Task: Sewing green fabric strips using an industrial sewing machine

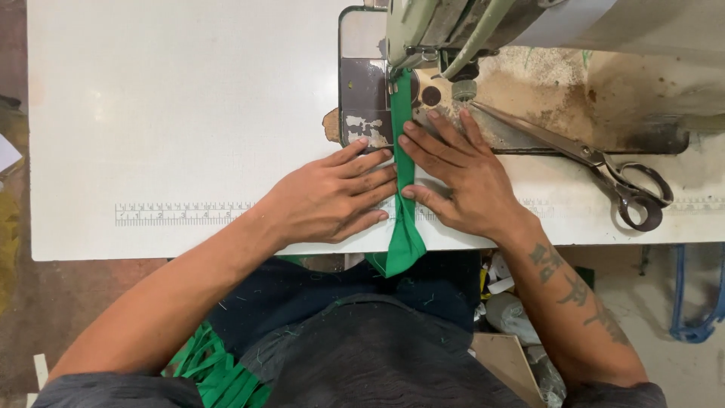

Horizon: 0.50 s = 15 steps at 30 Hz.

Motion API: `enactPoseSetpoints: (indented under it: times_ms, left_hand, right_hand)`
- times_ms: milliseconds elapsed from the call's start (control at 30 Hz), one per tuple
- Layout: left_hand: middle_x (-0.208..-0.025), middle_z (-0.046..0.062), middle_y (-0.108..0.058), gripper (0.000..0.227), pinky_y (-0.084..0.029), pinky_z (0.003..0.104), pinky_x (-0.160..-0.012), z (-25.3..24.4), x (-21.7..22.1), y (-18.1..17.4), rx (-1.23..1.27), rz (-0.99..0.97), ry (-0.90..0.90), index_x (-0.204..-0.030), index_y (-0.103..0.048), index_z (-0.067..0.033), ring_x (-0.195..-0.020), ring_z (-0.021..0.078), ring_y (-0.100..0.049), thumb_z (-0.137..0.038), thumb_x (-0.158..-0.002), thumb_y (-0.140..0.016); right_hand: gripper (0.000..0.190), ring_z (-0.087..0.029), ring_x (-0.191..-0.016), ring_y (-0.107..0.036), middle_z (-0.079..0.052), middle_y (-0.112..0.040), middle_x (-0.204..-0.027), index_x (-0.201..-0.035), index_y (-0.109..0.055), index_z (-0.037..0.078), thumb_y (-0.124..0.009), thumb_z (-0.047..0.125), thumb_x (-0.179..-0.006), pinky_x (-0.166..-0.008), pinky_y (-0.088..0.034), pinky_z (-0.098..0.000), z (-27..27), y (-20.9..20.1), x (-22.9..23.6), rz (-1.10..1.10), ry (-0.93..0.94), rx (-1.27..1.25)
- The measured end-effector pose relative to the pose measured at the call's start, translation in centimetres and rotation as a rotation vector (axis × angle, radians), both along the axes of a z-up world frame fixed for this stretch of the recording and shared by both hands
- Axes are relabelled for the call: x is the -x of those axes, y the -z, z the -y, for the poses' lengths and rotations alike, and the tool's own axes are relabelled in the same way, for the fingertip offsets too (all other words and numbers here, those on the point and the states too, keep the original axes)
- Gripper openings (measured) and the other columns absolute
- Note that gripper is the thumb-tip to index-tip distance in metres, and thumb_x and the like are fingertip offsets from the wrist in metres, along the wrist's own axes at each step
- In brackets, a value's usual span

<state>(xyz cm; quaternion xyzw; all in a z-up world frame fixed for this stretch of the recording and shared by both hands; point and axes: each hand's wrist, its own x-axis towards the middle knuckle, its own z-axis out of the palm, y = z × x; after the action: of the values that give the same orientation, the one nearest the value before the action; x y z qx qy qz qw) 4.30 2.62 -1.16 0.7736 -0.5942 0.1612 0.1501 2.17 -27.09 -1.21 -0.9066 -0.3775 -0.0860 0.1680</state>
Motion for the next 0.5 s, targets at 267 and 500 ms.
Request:
enactPoseSetpoints:
  times_ms: [267,500]
  left_hand:
    - [-0.149,0.017,-0.072,0.061,-0.027,0.052,-0.135,0.0,1.0,-0.9,-0.164,0.01,0.011,-0.148,-0.069,-0.0078,-0.154,0.0338,-0.052,-0.051,-0.116,-0.039]
    - [-0.137,0.01,-0.078,0.048,-0.032,0.055,-0.133,-0.4,-1.6,-1.4,-0.031,-0.011,0.025,-0.134,-0.079,-0.0128,-0.142,0.0351,-0.057,-0.046,-0.114,-0.052]
  right_hand:
    - [0.083,-0.027,-0.174,-0.01,0.003,-0.027,-0.183,-0.174,-0.028,0.029,-0.069,0.064,-0.111,-0.142,0.006,-0.0616,-0.7,-0.3,2.0,-0.025,-0.006,0.015]
    - [0.086,-0.032,-0.171,-0.014,0.005,-0.039,-0.179,-0.171,-0.042,0.031,-0.083,0.068,-0.105,-0.135,0.005,-0.0719,0.1,-0.7,0.4,0.029,0.027,0.091]
